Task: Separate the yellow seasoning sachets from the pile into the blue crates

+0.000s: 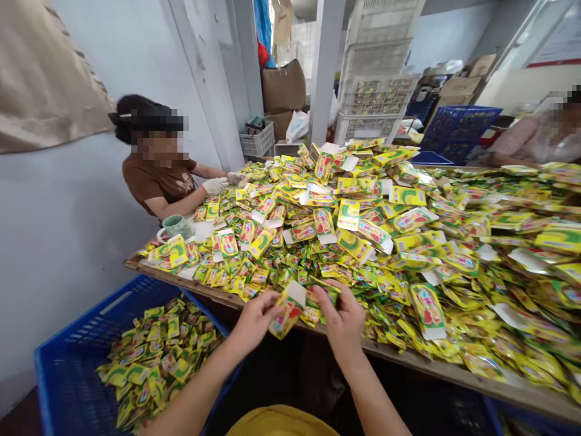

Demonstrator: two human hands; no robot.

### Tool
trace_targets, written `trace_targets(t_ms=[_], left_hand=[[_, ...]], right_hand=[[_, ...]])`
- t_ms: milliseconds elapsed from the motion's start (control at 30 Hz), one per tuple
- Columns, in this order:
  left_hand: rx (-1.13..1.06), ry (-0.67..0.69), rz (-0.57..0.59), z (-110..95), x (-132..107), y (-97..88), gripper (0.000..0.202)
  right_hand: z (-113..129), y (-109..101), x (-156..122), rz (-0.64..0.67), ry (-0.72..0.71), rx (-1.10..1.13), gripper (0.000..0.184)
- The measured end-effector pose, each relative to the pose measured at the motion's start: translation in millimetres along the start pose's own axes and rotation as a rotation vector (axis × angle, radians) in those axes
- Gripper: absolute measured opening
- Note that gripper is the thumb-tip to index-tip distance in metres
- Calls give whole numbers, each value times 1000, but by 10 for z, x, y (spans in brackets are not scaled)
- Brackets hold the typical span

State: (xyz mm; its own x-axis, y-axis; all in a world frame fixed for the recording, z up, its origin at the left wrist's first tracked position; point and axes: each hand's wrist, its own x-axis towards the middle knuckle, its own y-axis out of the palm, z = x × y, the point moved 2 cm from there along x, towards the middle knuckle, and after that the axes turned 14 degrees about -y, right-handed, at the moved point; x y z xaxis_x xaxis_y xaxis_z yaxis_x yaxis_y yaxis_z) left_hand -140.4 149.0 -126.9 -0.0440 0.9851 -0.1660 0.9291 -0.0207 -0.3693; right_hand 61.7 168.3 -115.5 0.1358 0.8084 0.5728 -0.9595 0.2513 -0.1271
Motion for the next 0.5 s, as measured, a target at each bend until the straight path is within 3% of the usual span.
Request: trace_targets(t_ms=[67,133,233,367,500], left_hand=[[-173,-79,129,-39,-186,322,21],[-295,-171,158,-19,-299,537,22],[-375,-272,187,84,-377,737,21],[-342,-297,214,216,-500,890,20],[-337,-328,352,320,-694,979,21]], right_hand=[[55,-3,-3,174,-202,-60,17],[26,-96,-80,311,-265,-91,13],[-56,-311,-226,408,-192,-173,12],[-88,-493,-345,536,0,-218,10],[-34,-528,-406,828,122,-110,13]])
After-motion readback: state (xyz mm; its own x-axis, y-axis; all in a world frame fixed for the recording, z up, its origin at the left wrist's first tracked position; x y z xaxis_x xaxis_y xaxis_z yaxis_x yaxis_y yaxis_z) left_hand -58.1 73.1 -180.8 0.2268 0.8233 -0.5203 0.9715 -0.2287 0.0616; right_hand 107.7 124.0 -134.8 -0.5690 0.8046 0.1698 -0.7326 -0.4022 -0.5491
